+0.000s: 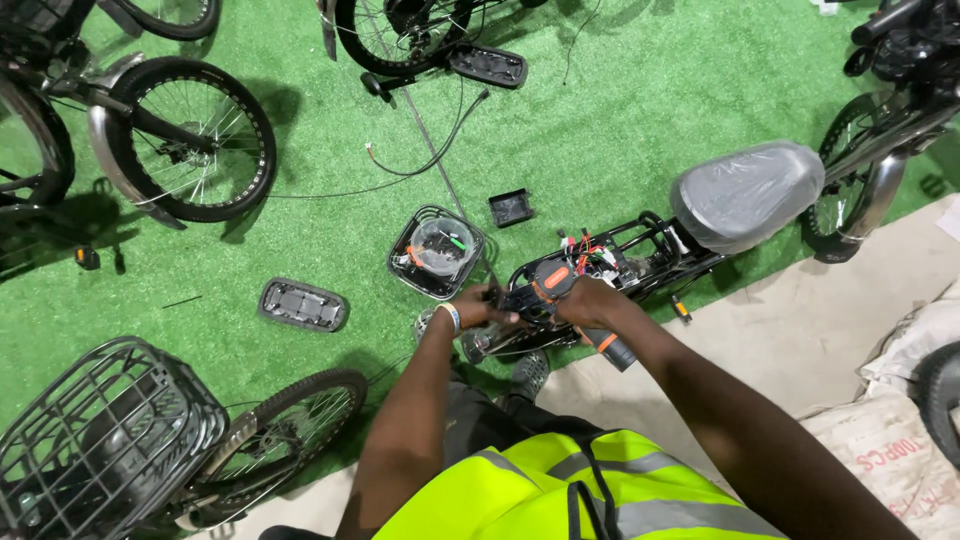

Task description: The person works on the central frame of an electric bicycle, handling wires and components within the battery compartment. They use a cordless drill to secure parts inside the frame and organize the wiring harness. The person also handles a plastic basket containing tools and parts during the process.

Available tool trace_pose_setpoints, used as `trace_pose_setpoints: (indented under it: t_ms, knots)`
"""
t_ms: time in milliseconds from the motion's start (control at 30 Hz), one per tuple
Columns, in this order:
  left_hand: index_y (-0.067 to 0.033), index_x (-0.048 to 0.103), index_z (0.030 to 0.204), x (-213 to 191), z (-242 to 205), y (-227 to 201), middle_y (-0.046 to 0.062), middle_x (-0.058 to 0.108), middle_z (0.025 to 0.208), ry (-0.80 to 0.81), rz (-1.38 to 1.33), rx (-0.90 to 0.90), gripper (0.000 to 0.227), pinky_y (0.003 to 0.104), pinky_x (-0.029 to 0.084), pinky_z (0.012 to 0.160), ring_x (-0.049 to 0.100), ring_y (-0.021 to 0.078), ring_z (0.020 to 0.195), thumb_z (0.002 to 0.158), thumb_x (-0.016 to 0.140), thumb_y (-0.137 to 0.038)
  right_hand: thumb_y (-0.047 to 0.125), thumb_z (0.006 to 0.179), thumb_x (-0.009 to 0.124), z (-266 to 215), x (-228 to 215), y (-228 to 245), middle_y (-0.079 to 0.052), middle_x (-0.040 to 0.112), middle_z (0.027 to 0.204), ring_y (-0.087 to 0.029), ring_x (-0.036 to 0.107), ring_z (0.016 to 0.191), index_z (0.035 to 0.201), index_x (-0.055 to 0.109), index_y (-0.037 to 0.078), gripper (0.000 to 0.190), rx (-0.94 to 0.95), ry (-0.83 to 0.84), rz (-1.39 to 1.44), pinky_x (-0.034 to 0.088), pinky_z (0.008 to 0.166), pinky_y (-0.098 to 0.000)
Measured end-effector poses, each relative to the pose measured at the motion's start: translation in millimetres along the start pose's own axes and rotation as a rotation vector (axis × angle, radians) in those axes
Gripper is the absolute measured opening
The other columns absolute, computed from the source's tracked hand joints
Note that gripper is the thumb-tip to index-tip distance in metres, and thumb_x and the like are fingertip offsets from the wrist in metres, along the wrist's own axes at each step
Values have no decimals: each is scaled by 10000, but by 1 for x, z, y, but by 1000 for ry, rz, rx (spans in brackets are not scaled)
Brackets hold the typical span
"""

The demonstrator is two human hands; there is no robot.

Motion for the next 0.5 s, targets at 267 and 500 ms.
trace_pose_setpoints:
  t_ms: [267, 500]
  knots:
    - [-180, 755, 955, 4, 65, 23, 5, 740, 958, 351, 1232, 4, 521, 330, 525, 940, 682, 214, 1008, 529, 881, -452, 430, 699, 764, 9, 3, -5, -215, 636, 1229, -362, 565, 1214, 1216, 636, 7, 680, 26, -49, 86, 478, 981, -424]
    - [-118, 746, 986, 8, 83, 15, 81, 734, 977, 424, 1170, -18, 435, 345, 530, 886, 675, 255, 1005, 612, 799, -333, 465, 696, 730, 26, 13, -12, -202, 645, 1215, -335, 587, 1189, 1237, 620, 13, 714, 37, -35, 68, 502, 960, -409]
Point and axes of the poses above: each hand's wrist, its own z-axis towards the middle knuckle, its own x-axis out of the palm, y = z × x, the point moved 10 cm from there along z, towards the middle knuckle
